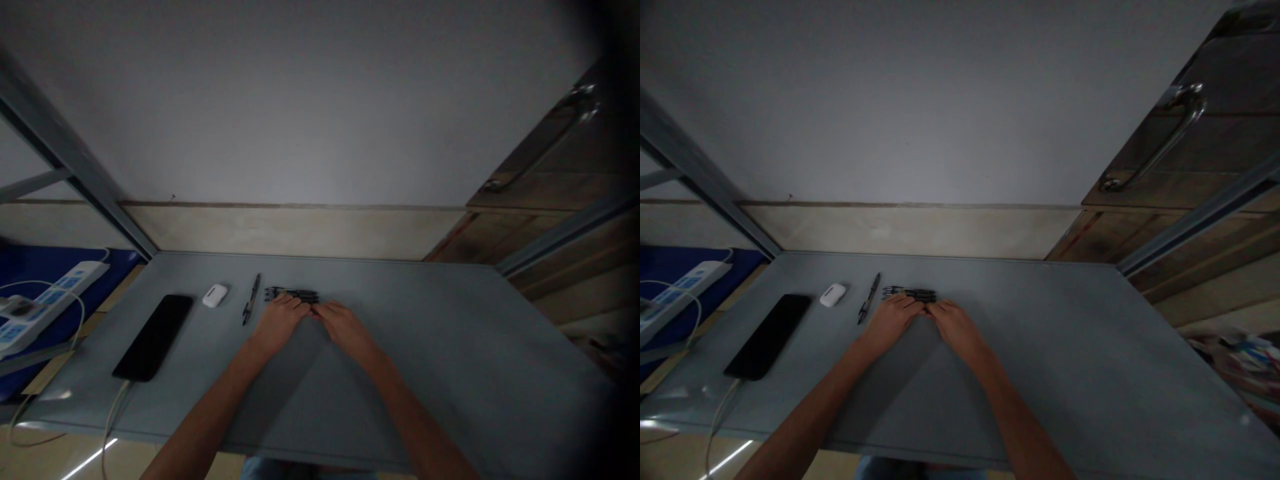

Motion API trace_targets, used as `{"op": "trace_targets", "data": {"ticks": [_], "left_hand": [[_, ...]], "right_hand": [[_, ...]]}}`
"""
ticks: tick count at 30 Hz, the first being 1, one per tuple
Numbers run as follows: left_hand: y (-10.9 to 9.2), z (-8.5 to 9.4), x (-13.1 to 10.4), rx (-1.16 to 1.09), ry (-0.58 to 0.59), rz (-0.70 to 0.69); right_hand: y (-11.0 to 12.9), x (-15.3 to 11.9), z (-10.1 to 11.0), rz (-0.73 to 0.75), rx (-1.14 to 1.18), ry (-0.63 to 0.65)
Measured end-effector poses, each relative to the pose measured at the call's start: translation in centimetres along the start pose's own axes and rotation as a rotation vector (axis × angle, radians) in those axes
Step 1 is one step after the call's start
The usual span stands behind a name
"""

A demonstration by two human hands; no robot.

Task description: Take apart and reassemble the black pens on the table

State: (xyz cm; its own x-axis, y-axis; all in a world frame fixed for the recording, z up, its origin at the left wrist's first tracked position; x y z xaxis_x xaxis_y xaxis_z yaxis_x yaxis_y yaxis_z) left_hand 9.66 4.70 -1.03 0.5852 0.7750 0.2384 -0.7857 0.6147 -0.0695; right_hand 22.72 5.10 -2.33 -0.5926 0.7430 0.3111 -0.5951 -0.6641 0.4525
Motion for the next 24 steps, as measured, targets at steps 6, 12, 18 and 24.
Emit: {"op": "trace_targets", "data": {"ticks": [6,12,18,24], "left_hand": [[0.5,-0.5,0.1,-0.198,-0.009,0.1],[0.2,-0.6,-0.1,-0.228,-0.007,0.121],[0.3,-0.9,-0.1,-0.235,-0.009,0.137],[0.8,-0.8,-0.1,-0.223,-0.027,0.148]], "right_hand": [[0.2,0.0,0.9,0.04,-0.041,-0.09],[-1.3,-0.1,1.5,-0.249,0.27,-0.141],[-1.9,0.0,1.6,-0.317,0.434,-0.104],[-1.3,0.1,2.1,-0.228,0.602,-0.183]]}}
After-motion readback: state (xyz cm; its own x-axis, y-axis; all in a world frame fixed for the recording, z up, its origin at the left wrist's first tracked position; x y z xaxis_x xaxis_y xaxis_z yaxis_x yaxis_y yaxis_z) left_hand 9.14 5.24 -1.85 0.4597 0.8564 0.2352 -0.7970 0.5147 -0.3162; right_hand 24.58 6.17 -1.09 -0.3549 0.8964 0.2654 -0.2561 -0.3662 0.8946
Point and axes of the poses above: each hand's wrist, its own x-axis towards the middle knuckle, its own z-axis out of the back of the hand, y = z × x, the point moved 5 cm from there along x, towards the middle knuckle, and after that the axes turned 4 degrees about x, right-handed, at the moved point
